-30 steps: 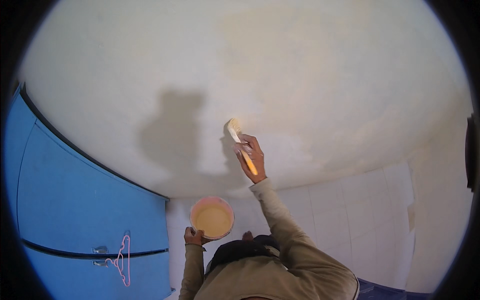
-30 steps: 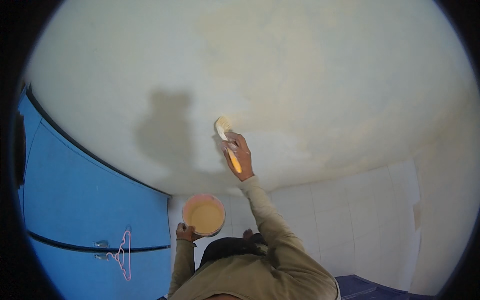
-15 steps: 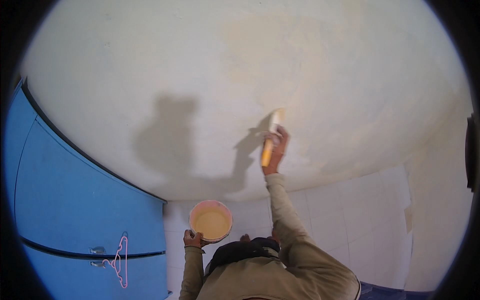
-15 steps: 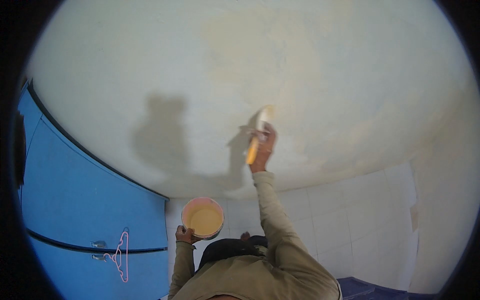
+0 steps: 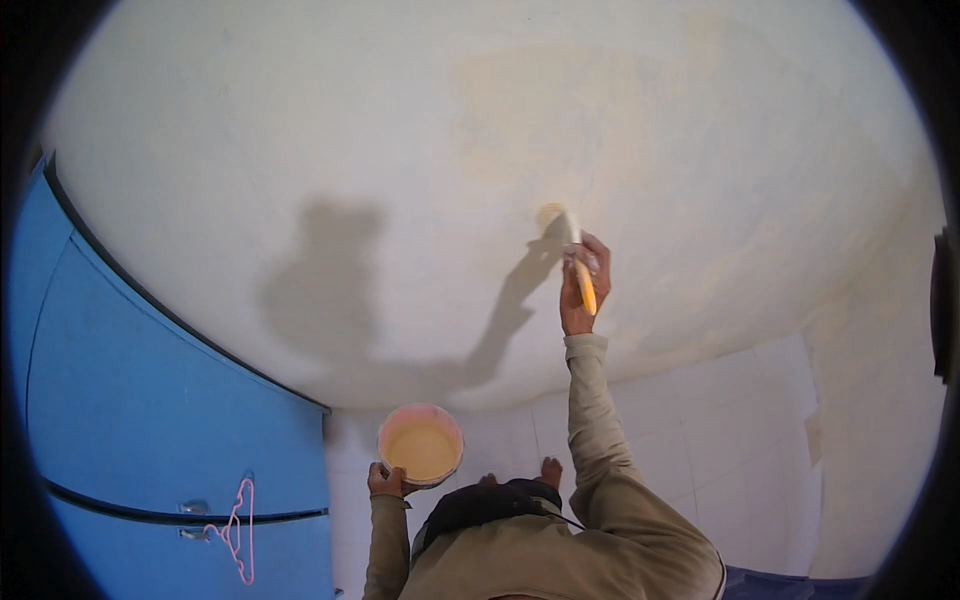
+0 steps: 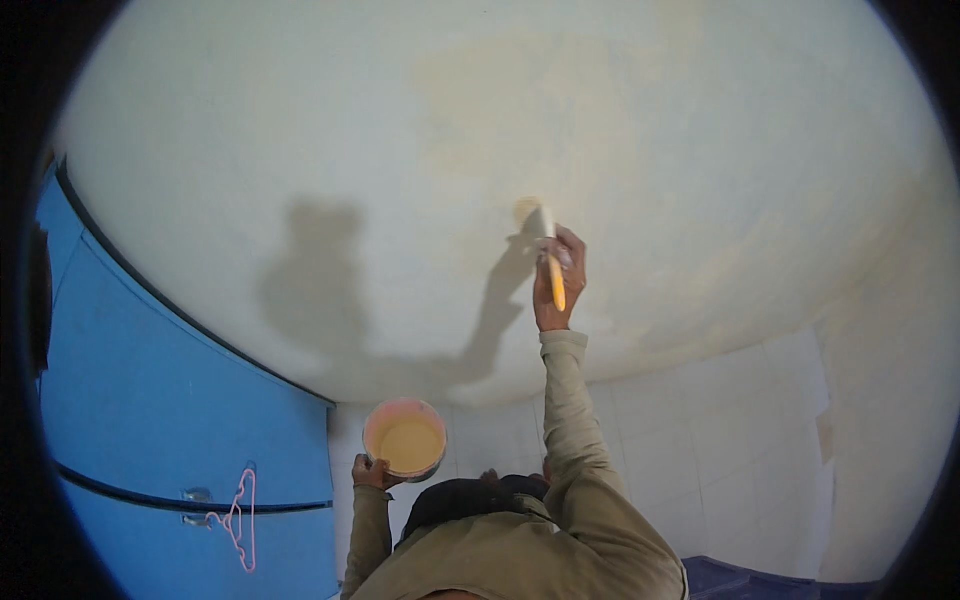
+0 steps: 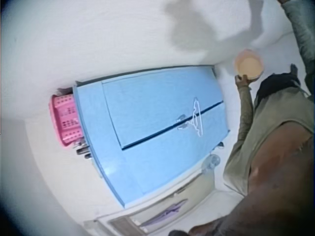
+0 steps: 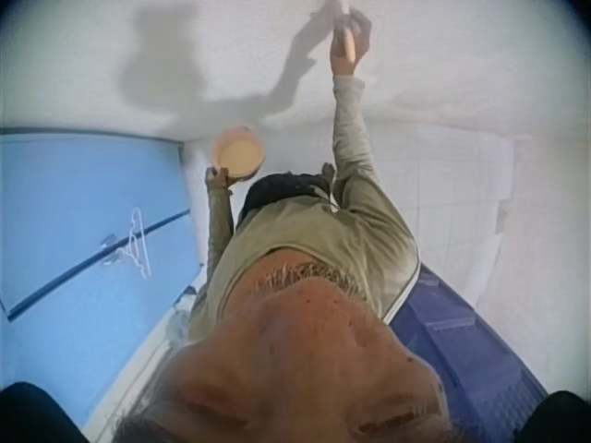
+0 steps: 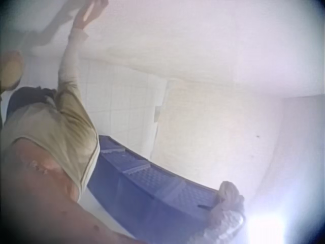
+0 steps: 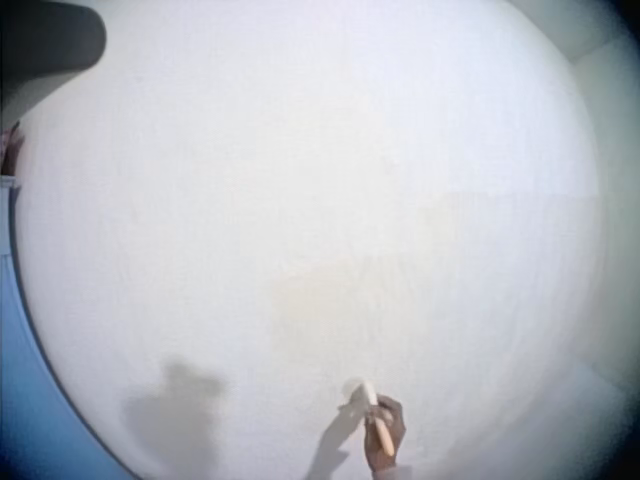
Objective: The person paints the ceiling of a room using a paintbrush and a bucket of yellow paint, repeatedly dipping the brush into the bucket and applying strokes to the ceiling surface.
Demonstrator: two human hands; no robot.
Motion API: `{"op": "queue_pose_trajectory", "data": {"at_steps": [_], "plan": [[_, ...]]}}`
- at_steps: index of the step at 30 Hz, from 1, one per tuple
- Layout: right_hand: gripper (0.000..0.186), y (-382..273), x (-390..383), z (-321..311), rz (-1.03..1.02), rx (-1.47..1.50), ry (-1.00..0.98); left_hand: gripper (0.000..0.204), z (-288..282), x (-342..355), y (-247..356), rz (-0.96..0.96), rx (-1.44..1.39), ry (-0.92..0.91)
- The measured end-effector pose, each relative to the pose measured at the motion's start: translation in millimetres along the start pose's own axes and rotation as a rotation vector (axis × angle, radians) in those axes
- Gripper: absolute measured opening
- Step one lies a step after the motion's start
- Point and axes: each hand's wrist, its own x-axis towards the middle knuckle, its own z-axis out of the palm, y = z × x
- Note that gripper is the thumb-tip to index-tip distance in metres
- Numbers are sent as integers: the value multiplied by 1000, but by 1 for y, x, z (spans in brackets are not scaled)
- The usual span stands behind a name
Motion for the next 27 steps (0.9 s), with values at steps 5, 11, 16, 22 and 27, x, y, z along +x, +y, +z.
{"op": "queue_pose_trajectory", "data": {"at_steps": [5,11,16,22,27], "plan": [[15,8,-14,9,-7,-83,161,25,6,2,-14,-5,-27,-2],[20,-23,-41,86,132,343,-188,25,9,-3,1,65,113,11],[19,-25,-9,58,-69,284,-304,23,5,-5,20,41,86,-13],[15,-28,52,-22,-92,-29,212,27,9,3,-7,8,-198,-20],[14,-34,31,39,-200,-217,108,27,12,2,-2,34,-22,-6]]}}
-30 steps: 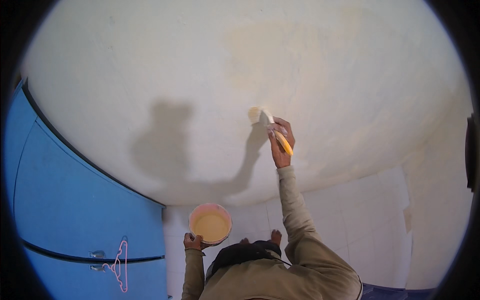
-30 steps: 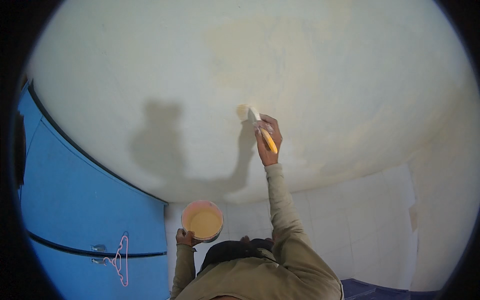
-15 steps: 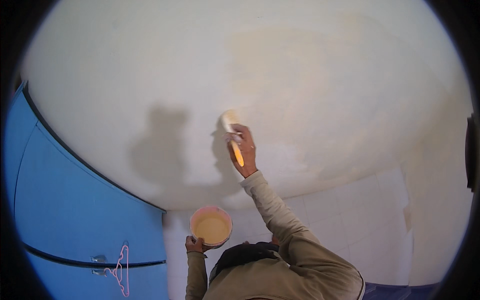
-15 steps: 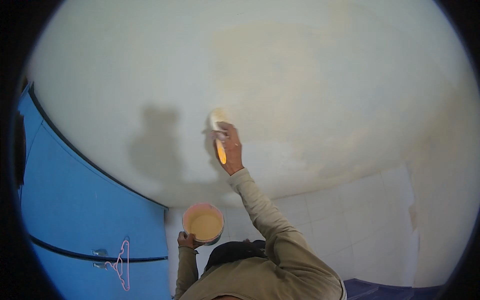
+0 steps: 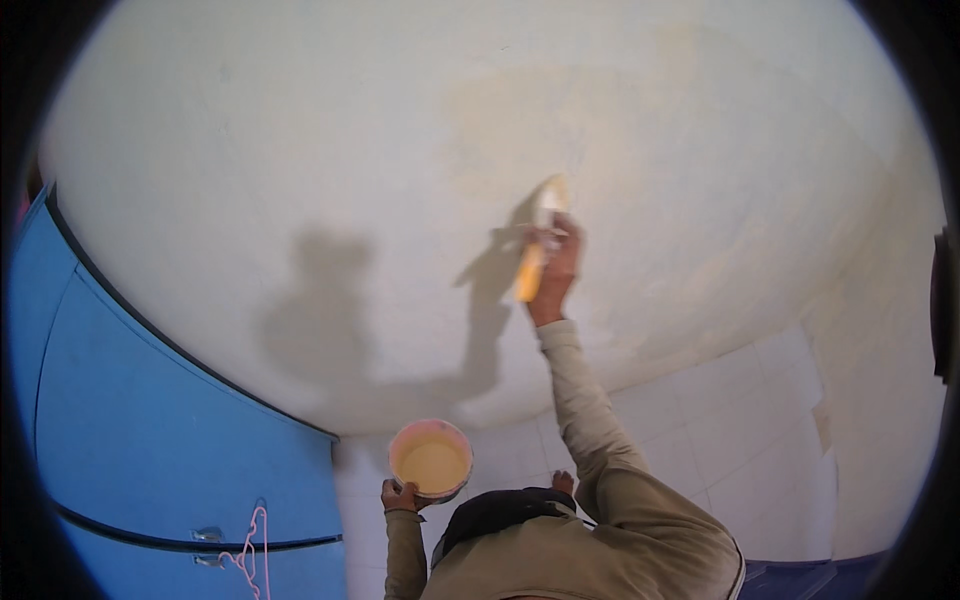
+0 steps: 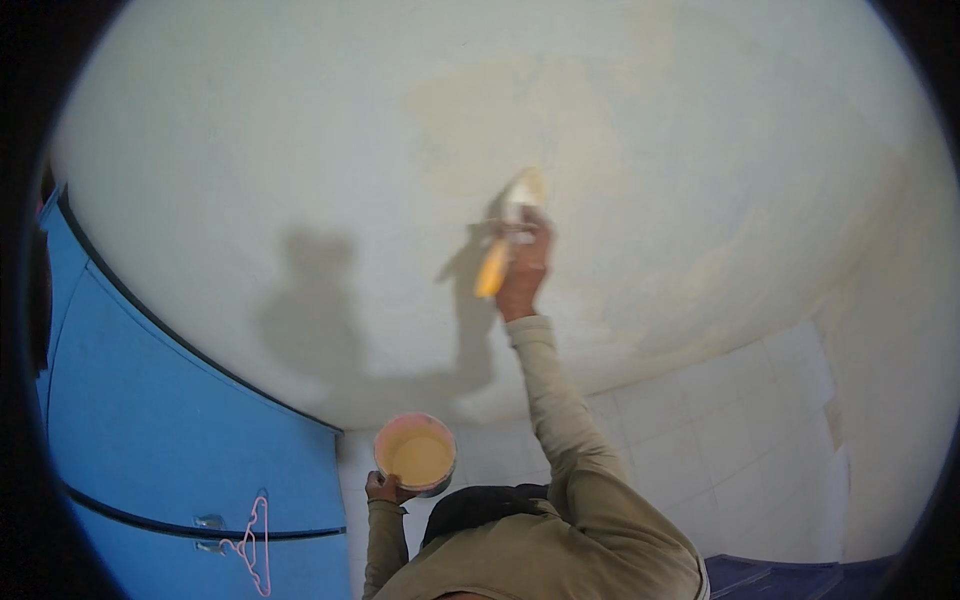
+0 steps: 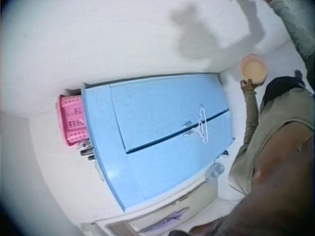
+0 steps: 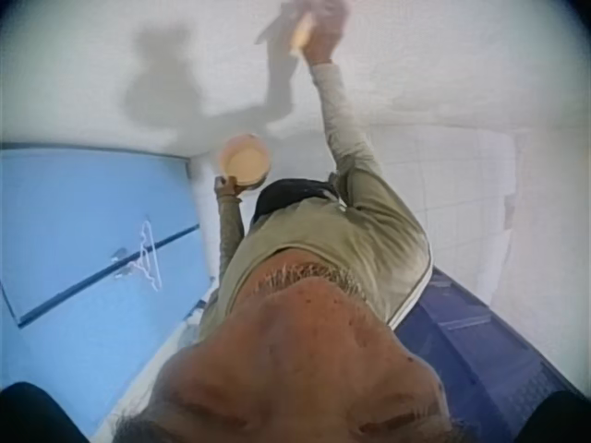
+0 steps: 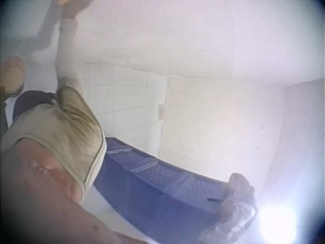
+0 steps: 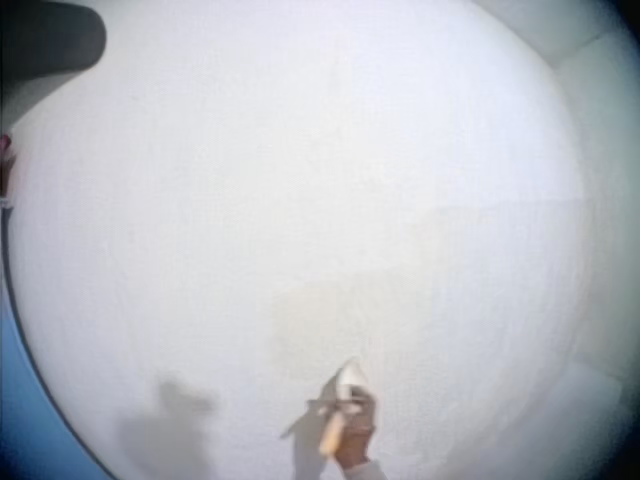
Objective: The person paints the ceiling of a room using a paintbrush and a bucket of yellow paint, repeatedly dipping the brush into the bucket and applying strokes to the ceiling surface.
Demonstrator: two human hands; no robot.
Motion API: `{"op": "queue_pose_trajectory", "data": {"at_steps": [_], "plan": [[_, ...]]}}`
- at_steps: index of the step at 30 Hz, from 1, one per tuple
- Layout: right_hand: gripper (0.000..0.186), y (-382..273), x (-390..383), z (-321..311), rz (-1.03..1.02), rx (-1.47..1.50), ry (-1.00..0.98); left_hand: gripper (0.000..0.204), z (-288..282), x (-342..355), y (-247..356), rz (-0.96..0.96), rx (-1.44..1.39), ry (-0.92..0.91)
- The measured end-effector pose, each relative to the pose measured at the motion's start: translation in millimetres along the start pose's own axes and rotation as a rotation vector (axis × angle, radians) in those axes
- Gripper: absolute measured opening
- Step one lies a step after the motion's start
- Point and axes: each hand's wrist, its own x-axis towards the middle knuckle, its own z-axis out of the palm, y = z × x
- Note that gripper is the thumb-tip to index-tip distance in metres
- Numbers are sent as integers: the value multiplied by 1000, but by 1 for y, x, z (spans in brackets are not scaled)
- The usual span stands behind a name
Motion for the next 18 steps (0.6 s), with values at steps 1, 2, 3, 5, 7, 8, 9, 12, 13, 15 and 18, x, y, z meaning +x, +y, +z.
{"op": "queue_pose_trajectory", "data": {"at_steps": [1,2,3,5,7,8,9,12,13,15,18], "plan": [[16,-5,-12,15,-77,-125,-108,27,4,2,0,-5,41,-6],[17,-22,-23,25,-104,-108,-166,28,0,-1,5,13,82,-15],[19,-36,-32,30,-136,-94,-223,28,-1,-6,16,33,118,-28],[17,-58,-46,38,-132,51,-360,26,-5,-5,19,70,140,-17],[21,-63,-48,36,-74,295,-432,23,-9,3,3,95,119,5],[24,-62,-48,34,-46,412,-465,23,-10,5,-2,88,109,11],[24,-54,-39,27,-28,419,-417,23,-10,4,-6,77,99,15],[19,-10,13,0,102,560,-151,23,-7,4,-6,41,-26,11],[14,-8,26,-12,165,560,-141,22,-10,3,-6,25,-83,22],[13,12,44,-37,-1,301,-30,22,-11,0,-4,43,20,20],[14,20,64,-62,76,121,156,23,1,-24,47,-41,-26,-10]]}}
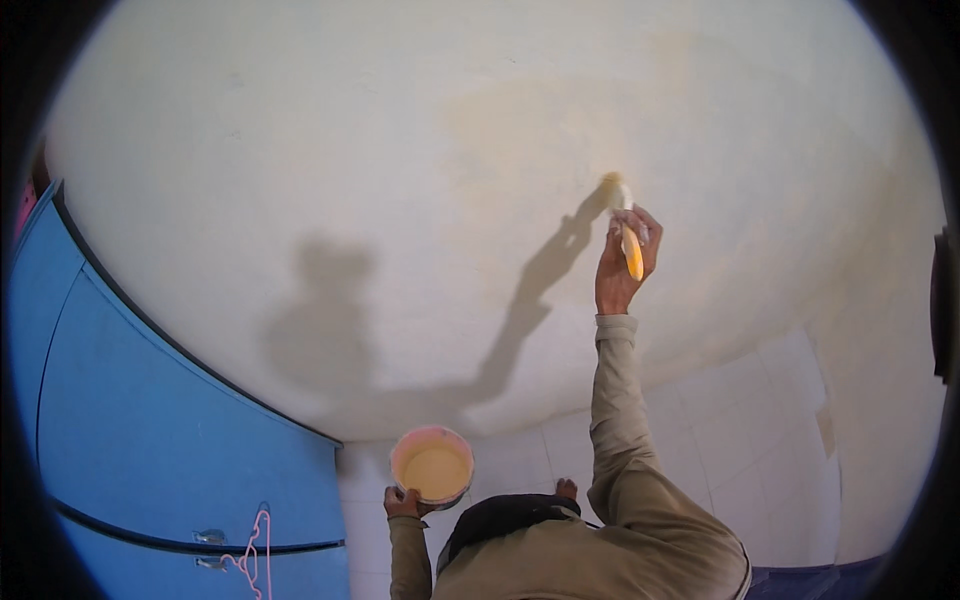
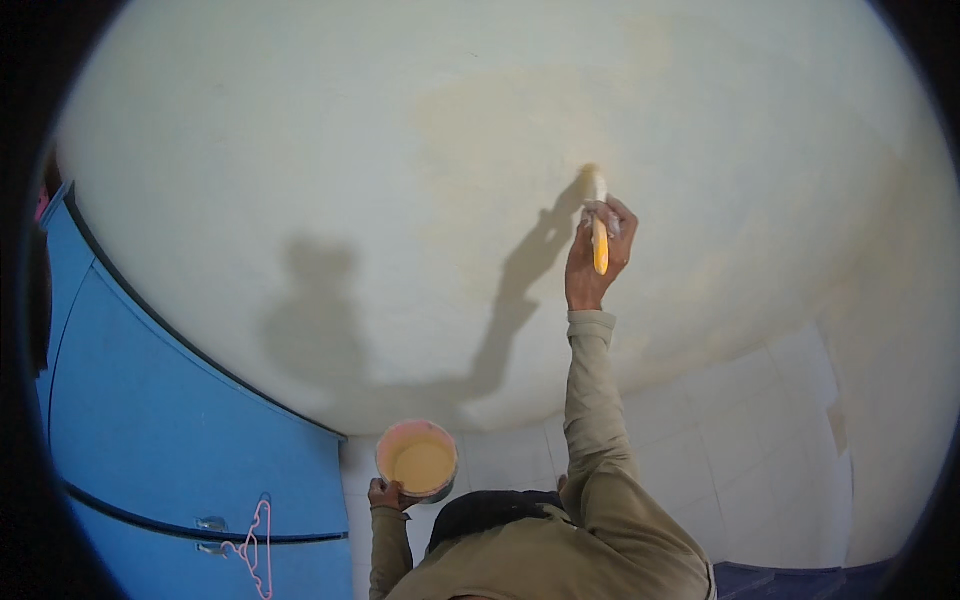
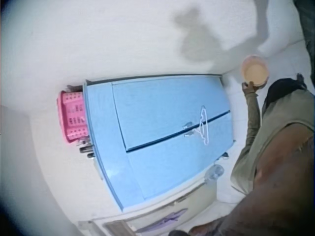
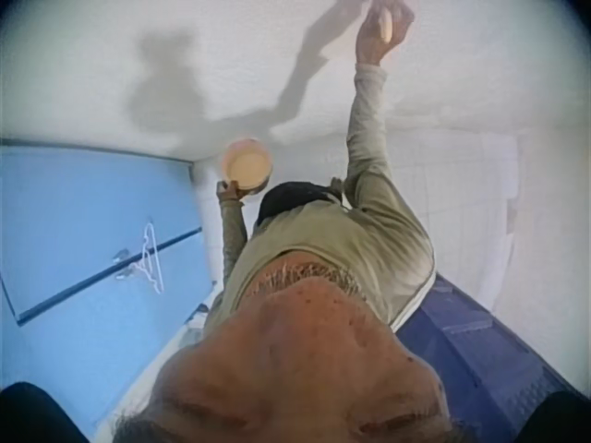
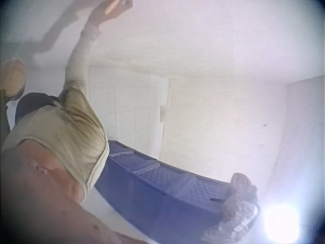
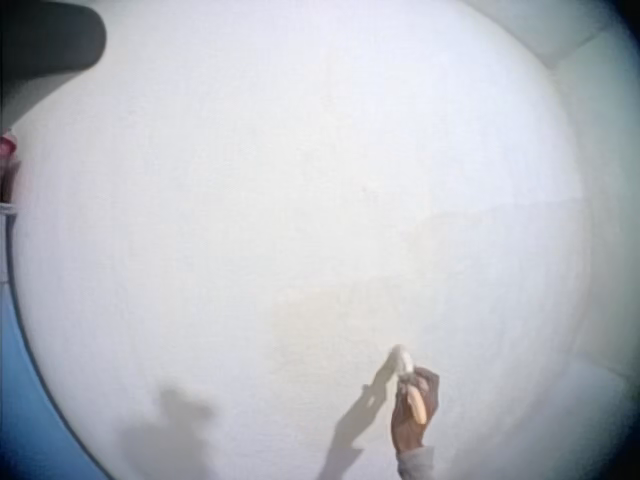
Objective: The person paints the ceiling of a room using a paintbrush and a bucket of yellow paint, repeatedly dipping the brush into the bucket and applying strokes to the ceiling surface.
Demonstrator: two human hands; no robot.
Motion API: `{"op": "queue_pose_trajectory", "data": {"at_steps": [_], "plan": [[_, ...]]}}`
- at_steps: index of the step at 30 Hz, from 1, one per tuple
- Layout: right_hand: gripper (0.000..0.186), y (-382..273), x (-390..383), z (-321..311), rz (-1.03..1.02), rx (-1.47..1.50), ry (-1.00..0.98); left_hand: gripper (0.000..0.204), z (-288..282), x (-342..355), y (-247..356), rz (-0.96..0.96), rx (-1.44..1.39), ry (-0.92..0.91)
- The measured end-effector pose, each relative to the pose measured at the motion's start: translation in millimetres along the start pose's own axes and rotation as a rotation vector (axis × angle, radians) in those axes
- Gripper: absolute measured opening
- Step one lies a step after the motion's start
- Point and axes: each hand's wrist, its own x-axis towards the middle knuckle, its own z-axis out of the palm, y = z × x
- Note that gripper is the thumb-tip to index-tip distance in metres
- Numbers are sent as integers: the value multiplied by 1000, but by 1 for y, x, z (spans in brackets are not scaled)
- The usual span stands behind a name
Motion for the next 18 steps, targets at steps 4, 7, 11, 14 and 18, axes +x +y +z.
{"op": "queue_pose_trajectory", "data": {"at_steps": [4,7,11,14,18], "plan": [[20,-2,-9,27,-155,-177,-17,22,11,-4,-5,-77,-235,-10],[28,-33,-61,85,-97,-89,-271,23,9,16,-31,37,-128,-22],[25,-86,-80,103,-105,300,-490,23,-4,36,-36,69,28,-9],[14,-75,-65,88,3,520,-522,20,-15,54,-56,16,-110,-36],[13,40,-25,-13,204,516,-308,22,-2,33,-11,-144,-350,-127]]}}
